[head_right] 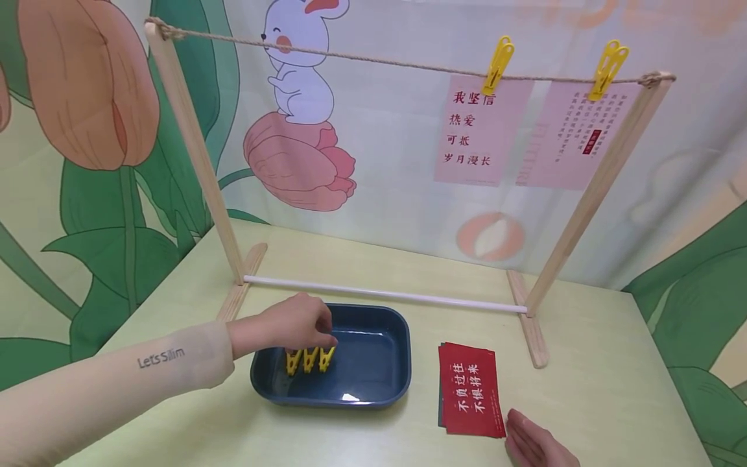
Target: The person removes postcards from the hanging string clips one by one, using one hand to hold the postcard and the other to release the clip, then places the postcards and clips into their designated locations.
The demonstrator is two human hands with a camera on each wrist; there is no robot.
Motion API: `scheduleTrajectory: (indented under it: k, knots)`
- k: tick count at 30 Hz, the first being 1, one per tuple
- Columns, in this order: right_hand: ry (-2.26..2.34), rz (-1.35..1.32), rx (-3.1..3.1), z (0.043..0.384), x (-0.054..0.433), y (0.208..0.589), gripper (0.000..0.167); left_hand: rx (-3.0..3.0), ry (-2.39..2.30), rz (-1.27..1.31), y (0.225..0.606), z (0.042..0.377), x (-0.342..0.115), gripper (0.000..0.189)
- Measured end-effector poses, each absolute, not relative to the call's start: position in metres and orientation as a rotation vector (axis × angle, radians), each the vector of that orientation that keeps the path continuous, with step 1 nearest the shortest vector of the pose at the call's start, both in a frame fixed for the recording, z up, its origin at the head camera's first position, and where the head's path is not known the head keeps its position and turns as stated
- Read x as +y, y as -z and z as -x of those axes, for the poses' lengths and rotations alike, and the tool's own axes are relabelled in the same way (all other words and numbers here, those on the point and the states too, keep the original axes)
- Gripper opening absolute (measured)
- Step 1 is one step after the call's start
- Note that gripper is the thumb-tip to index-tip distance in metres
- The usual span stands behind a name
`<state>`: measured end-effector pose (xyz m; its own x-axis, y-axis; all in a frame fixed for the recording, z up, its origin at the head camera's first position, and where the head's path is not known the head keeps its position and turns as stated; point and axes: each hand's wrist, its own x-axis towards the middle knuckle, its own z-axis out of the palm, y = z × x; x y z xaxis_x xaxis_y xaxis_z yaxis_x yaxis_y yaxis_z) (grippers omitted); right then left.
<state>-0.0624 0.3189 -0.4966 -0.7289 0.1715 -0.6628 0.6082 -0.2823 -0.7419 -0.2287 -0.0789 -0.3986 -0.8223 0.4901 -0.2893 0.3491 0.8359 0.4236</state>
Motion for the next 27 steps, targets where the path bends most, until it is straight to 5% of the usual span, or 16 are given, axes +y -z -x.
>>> scheduleTrajectory:
  k: [10,15,27]
  knots:
    - [2.106,-0.852,1.635,0.071,0.313,0.486,0.072,2.623,-0.546,-0.681,0.391,0.23,-0.076,0.019]
    - [2.104,-0.794,1.651,0.08,0.305,0.475,0.084,2.61,-0.586,-0.764,0.381,0.231,-0.071,0.017]
    - [2.134,-0.577,1.755,0.099,0.277,0.453,0.084,2.654,-0.61,-0.904,0.33,0.238,-0.047,0.026]
